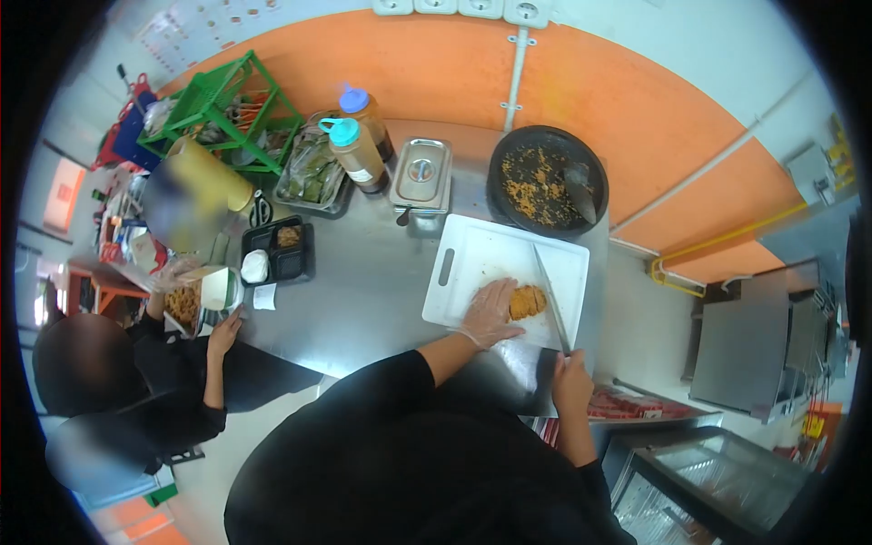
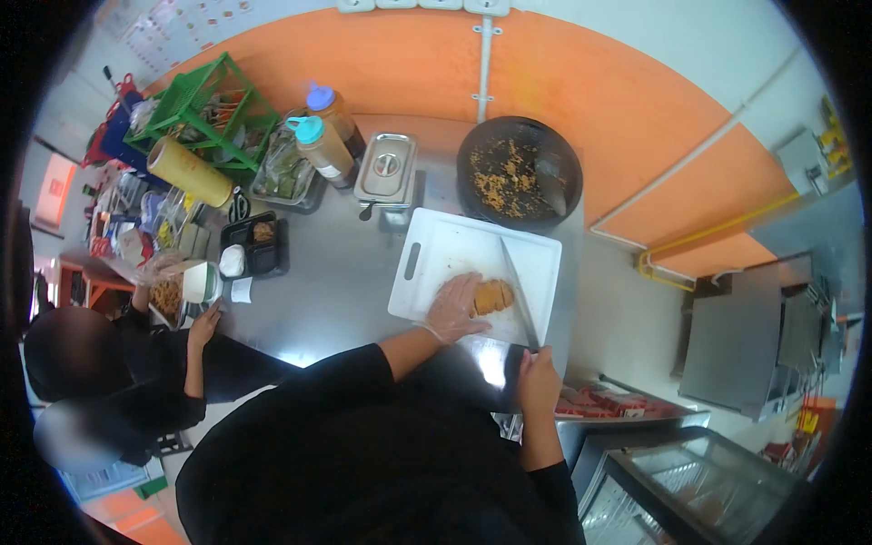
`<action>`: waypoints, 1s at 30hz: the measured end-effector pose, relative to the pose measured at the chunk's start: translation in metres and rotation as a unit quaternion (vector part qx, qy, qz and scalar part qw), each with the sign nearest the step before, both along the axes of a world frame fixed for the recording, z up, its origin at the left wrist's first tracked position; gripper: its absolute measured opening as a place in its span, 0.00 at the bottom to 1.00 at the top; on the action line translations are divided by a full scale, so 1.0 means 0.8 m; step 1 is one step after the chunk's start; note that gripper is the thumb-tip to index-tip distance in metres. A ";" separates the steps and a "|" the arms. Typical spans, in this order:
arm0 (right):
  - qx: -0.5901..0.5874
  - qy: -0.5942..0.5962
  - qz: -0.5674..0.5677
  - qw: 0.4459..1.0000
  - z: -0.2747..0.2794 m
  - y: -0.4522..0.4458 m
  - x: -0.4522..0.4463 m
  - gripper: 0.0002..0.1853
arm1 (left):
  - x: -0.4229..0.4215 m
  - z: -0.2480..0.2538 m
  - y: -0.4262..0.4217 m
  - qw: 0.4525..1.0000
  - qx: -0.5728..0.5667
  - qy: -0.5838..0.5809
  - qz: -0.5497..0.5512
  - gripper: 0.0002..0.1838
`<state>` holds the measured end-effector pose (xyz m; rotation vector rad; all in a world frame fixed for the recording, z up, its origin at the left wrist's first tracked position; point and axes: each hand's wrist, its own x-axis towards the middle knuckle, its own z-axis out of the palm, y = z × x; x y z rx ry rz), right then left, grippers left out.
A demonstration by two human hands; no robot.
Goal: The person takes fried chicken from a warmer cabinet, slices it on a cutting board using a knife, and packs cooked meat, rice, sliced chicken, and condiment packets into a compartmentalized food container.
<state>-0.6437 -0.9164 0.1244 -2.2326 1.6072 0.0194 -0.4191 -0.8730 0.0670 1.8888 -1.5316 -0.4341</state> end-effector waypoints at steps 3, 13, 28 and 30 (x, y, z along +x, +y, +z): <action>-0.023 -0.047 0.003 0.999 -0.029 -0.020 -0.016 0.15 | 0.002 -0.013 -0.011 0.999 -0.031 -0.002 -0.005 0.48; -0.064 -0.085 0.138 0.985 -0.075 -0.068 -0.014 0.19 | 0.039 -0.042 -0.009 0.989 -0.087 0.117 -0.015 0.37; -0.208 -0.123 0.024 0.970 0.008 0.012 0.036 0.17 | 0.417 0.053 0.305 0.991 0.016 -0.020 0.129 0.41; -0.204 -0.102 0.009 0.974 0.012 0.038 0.049 0.17 | 0.470 0.040 0.341 0.986 0.023 -0.093 0.136 0.41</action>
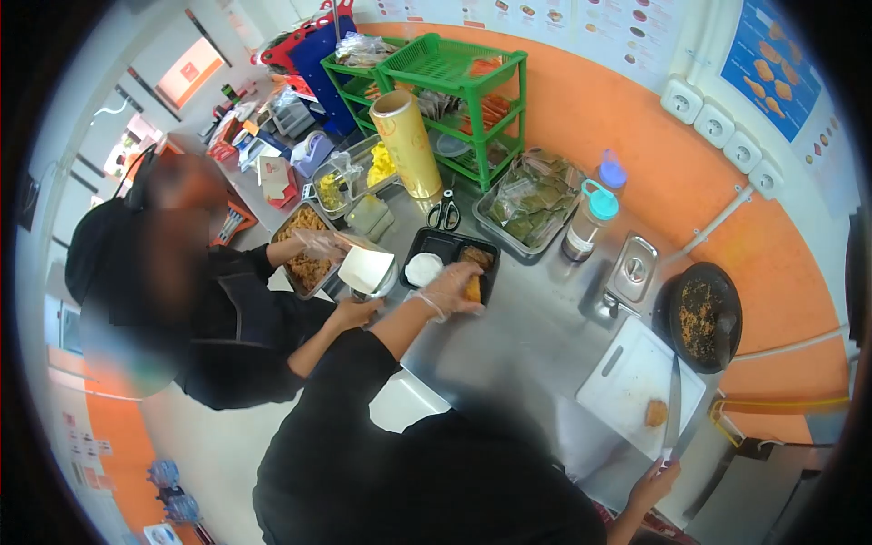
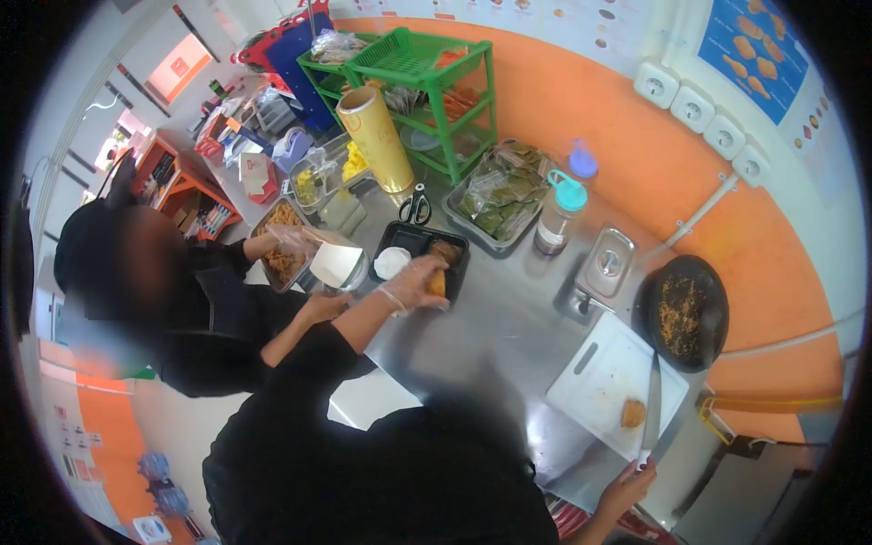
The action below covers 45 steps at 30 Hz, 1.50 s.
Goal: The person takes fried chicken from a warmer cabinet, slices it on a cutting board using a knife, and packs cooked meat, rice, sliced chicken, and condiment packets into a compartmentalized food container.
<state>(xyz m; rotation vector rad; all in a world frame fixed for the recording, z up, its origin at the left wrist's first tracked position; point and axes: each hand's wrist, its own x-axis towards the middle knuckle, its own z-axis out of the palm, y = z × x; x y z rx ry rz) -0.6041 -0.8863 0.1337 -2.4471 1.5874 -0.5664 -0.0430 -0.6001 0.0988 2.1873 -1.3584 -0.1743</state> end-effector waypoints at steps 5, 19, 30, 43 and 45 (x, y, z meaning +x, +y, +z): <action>0.096 -0.028 -0.045 0.994 0.008 0.054 0.035 0.18 | 0.056 -0.031 0.018 0.995 0.055 0.036 -0.074 0.40; 0.052 0.006 -0.020 0.998 -0.006 0.100 0.024 0.13 | 0.028 -0.013 -0.008 0.992 -0.030 0.049 -0.108 0.38; 0.141 0.008 -0.008 0.990 -0.011 0.077 -0.009 0.13 | -0.003 -0.022 0.022 0.993 0.016 0.052 0.109 0.12; 0.157 -0.004 0.004 0.988 -0.018 0.052 -0.058 0.11 | -0.048 0.006 -0.020 0.976 0.095 -0.103 0.164 0.14; 0.087 -0.001 0.030 0.996 -0.016 0.052 -0.067 0.09 | -0.038 0.003 -0.031 0.962 0.176 -0.069 0.199 0.14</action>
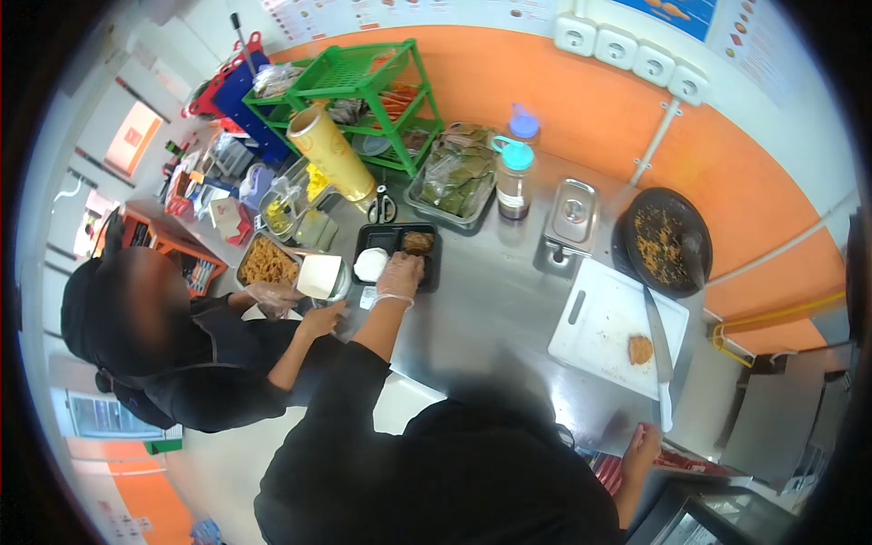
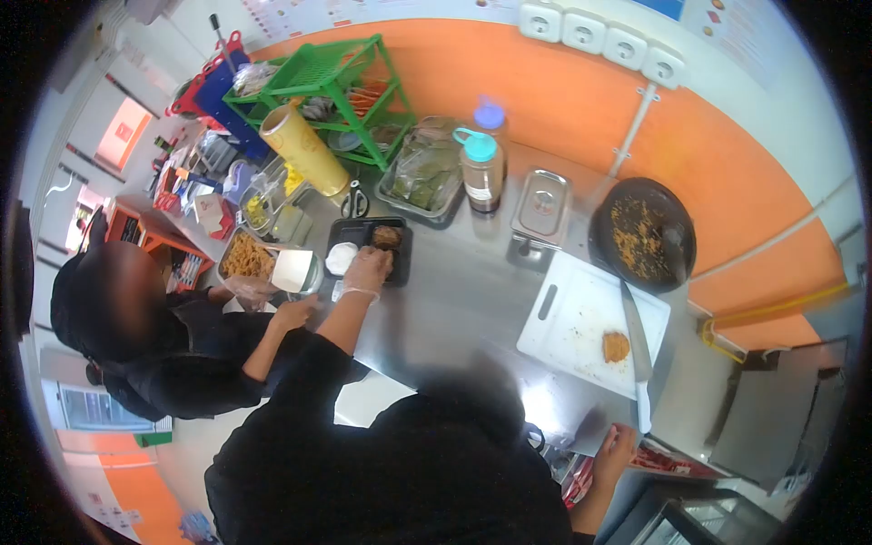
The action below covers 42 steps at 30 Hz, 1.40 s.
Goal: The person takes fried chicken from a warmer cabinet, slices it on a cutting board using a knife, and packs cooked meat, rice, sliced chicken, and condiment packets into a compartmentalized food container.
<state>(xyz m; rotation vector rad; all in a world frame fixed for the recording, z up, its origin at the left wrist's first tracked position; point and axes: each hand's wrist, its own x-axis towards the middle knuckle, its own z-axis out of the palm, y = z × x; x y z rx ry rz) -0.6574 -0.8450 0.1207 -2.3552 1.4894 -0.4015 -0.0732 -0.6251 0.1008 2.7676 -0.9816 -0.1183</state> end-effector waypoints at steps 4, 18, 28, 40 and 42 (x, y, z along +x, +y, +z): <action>0.032 -0.004 -0.036 0.999 -0.020 -0.001 -0.031 0.10 | 0.011 -0.028 0.001 0.983 0.173 -0.065 0.009 0.15; 0.036 -0.016 -0.065 0.997 -0.012 0.027 -0.079 0.10 | -0.385 -0.018 -0.354 0.804 -0.130 0.045 -0.578 0.26; 0.054 -0.140 -0.059 0.987 -0.058 0.061 -0.115 0.13 | -0.457 -0.039 -0.448 0.846 0.077 0.146 -0.508 0.16; 0.069 -0.047 0.015 0.996 -0.005 0.016 -0.026 0.11 | -0.251 0.062 -0.266 0.817 -0.276 0.355 -0.360 0.29; 0.059 -0.040 0.036 0.997 -0.008 0.011 -0.008 0.10 | -0.184 0.073 -0.193 0.878 -0.269 0.228 -0.324 0.26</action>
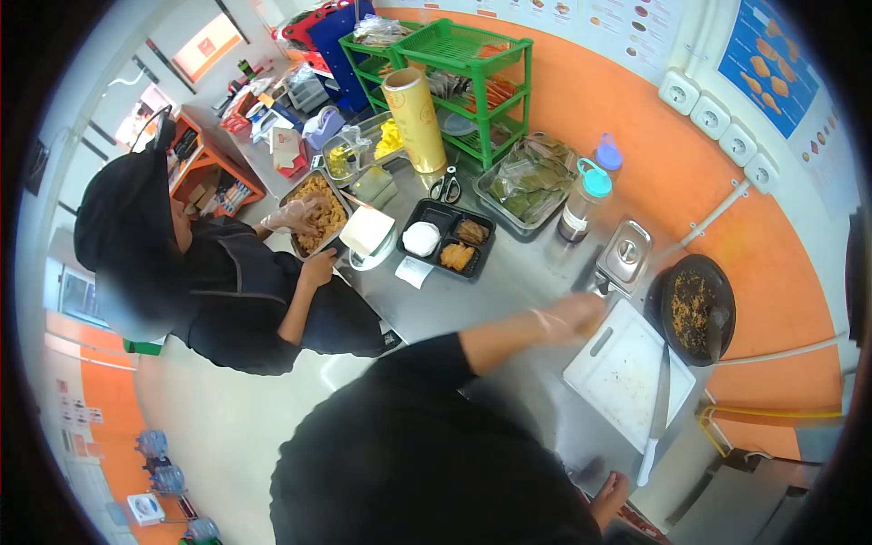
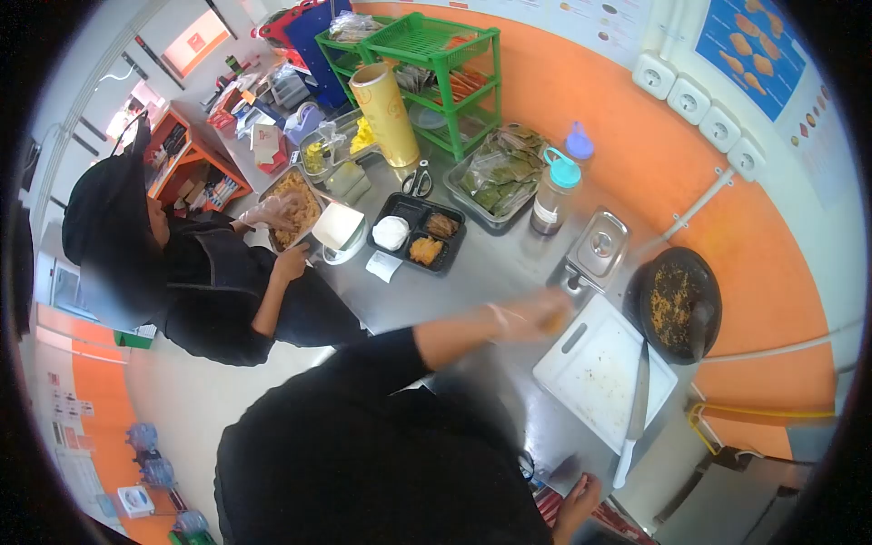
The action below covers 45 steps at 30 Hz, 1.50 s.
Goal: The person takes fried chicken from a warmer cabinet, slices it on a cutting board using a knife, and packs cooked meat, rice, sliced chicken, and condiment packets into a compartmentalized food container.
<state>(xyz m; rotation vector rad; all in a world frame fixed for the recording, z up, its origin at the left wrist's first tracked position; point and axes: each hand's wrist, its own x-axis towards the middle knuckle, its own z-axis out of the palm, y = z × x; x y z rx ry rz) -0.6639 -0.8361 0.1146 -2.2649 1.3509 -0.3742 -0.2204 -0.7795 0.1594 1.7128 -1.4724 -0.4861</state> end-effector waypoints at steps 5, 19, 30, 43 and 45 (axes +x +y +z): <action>0.055 0.012 0.054 0.997 0.007 -0.007 0.052 0.09 | 0.165 0.015 0.144 0.963 0.166 -0.204 0.060 0.17; 0.053 0.041 0.072 0.995 -0.005 0.011 0.084 0.08 | 0.251 -0.039 0.208 0.913 0.193 -0.322 -0.158 0.22; 0.040 0.043 0.071 0.996 -0.008 0.018 0.073 0.07 | 0.232 -0.059 0.231 0.966 0.071 -0.226 0.104 0.27; 0.053 0.033 0.085 0.994 -0.017 0.018 0.072 0.08 | 0.156 -0.094 0.221 0.887 0.291 -0.277 0.227 0.38; 0.052 0.036 0.085 0.994 -0.020 0.017 0.069 0.08 | 0.143 -0.092 0.219 0.873 0.320 -0.296 0.217 0.40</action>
